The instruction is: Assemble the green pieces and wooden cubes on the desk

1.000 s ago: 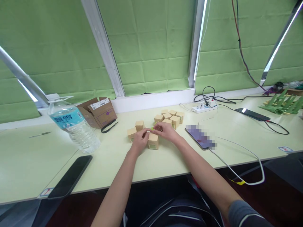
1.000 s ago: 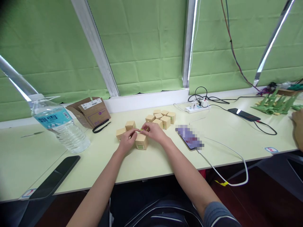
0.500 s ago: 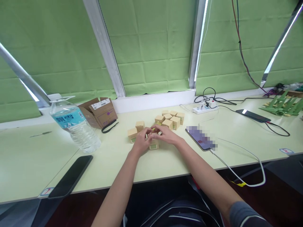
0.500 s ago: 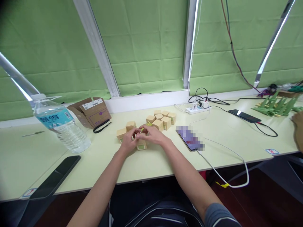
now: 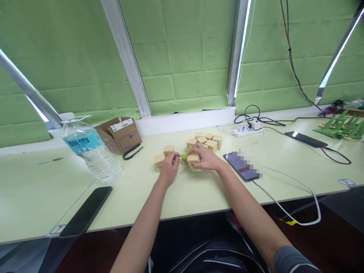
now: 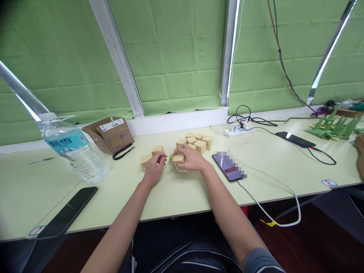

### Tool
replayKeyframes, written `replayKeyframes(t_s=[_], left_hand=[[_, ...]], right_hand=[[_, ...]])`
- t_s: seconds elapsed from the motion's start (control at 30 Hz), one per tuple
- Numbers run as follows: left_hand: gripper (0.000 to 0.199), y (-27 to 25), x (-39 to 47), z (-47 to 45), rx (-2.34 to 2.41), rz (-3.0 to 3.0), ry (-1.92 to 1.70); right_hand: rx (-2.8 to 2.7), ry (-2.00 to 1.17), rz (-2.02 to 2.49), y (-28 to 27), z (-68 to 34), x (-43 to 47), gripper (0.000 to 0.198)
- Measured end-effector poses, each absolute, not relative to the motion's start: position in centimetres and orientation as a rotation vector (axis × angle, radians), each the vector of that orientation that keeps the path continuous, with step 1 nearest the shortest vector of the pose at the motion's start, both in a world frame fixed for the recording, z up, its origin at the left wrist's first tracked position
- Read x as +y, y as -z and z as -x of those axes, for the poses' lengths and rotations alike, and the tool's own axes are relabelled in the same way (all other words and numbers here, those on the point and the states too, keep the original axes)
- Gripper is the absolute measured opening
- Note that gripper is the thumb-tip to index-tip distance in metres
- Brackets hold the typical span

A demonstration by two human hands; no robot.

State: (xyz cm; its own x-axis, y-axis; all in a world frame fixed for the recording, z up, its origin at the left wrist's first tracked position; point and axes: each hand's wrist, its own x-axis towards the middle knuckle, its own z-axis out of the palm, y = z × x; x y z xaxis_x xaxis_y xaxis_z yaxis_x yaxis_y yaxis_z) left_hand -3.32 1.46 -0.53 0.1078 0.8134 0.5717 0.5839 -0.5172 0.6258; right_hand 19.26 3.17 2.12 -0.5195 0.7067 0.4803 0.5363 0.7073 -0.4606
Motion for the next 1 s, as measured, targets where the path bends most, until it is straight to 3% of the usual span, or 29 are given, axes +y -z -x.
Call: replayKeyframes(t_s=[0.2,0.53,0.7,0.83,1.0], left_hand=[[0.014,1.0,1.7,3.4,1.402,-2.201,-1.308],[0.016,1.2,1.9,3.4,1.404,-2.270,-1.239],[0.017,1.1,1.9,3.4,1.376,-2.331,-1.243],[0.020,0.7,1.6,3.6,1.443,-2.400,-1.395],[0.014,-0.3,1.7,5.2,1.986,-2.188,-1.708]], right_hand=[[-2.265,-0.154,1.012,-1.6,-19.5,4.4,0.025],[-2.238,-0.049,1.096,-1.3,-19.3,4.9,0.035],[-2.192,-0.032,1.063,-1.3,-18.5,4.5,0.025],[-2.150,-0.026,0.967,-0.9,-17.4,4.4,0.013],[-2.104,-0.082,0.889,-0.4,-16.7,4.8,0.012]])
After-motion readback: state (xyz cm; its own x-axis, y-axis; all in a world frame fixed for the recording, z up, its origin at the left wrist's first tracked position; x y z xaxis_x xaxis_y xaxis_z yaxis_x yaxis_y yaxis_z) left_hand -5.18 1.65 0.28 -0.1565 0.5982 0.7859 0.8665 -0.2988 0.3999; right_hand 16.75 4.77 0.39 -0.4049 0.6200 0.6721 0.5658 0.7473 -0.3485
